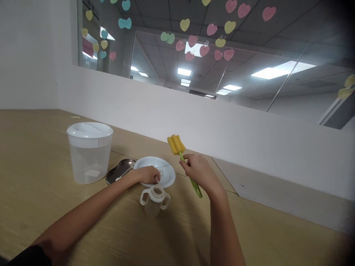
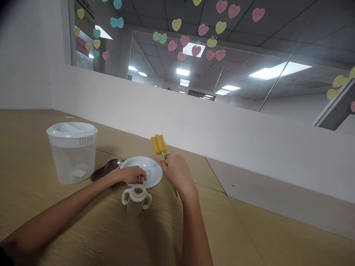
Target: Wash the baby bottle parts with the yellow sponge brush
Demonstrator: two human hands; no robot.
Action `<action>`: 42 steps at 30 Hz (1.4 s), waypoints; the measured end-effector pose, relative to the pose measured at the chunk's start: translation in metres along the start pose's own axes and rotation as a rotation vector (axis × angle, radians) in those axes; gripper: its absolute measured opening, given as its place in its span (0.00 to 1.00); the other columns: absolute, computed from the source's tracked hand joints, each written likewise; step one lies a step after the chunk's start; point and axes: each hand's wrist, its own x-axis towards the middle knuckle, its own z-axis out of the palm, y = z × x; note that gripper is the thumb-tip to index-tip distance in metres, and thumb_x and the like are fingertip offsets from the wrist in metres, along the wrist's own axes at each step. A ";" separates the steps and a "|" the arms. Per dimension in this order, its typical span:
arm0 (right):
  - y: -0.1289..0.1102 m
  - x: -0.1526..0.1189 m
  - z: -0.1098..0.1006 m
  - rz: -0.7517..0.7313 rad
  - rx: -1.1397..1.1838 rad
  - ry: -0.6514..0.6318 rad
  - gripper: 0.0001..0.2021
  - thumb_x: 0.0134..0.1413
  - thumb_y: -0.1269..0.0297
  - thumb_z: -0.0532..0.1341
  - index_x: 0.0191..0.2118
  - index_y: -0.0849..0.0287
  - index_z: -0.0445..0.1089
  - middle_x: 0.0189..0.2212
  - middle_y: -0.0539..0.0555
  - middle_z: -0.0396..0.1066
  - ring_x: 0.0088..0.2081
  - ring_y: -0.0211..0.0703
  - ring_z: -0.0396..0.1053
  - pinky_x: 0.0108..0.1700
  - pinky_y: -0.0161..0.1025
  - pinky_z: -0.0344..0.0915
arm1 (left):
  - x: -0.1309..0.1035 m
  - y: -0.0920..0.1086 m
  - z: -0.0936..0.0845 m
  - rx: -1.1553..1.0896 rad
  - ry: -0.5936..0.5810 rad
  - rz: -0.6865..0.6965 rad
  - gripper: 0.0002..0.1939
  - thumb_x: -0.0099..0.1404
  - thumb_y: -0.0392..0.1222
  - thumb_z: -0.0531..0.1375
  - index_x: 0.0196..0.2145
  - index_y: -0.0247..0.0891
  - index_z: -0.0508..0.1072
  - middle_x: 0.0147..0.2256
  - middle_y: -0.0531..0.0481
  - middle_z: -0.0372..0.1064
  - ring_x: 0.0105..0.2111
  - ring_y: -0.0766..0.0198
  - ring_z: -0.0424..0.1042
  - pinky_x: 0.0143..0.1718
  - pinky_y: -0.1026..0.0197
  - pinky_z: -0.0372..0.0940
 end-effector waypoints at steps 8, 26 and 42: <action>0.000 0.000 0.000 -0.010 -0.017 0.015 0.12 0.55 0.66 0.51 0.23 0.61 0.63 0.20 0.52 0.67 0.22 0.36 0.62 0.25 0.33 0.48 | 0.006 -0.014 0.009 0.086 0.256 -0.068 0.16 0.62 0.39 0.52 0.48 0.36 0.66 0.47 0.41 0.64 0.46 0.57 0.65 0.45 0.59 0.59; 0.003 -0.001 -0.002 0.000 -0.014 0.034 0.11 0.55 0.66 0.51 0.24 0.60 0.63 0.20 0.51 0.67 0.22 0.36 0.62 0.25 0.32 0.48 | -0.005 -0.007 -0.028 -0.104 0.550 0.060 0.19 0.64 0.39 0.50 0.52 0.36 0.61 0.51 0.43 0.61 0.51 0.59 0.58 0.54 0.56 0.52; -0.030 -0.006 0.010 -0.307 0.079 0.038 0.13 0.57 0.66 0.50 0.24 0.60 0.64 0.19 0.48 0.63 0.20 0.33 0.53 0.24 0.32 0.43 | -0.012 0.017 -0.064 -1.732 0.954 0.001 0.14 0.60 0.39 0.57 0.45 0.35 0.66 0.39 0.48 0.69 0.36 0.69 0.69 0.37 0.68 0.65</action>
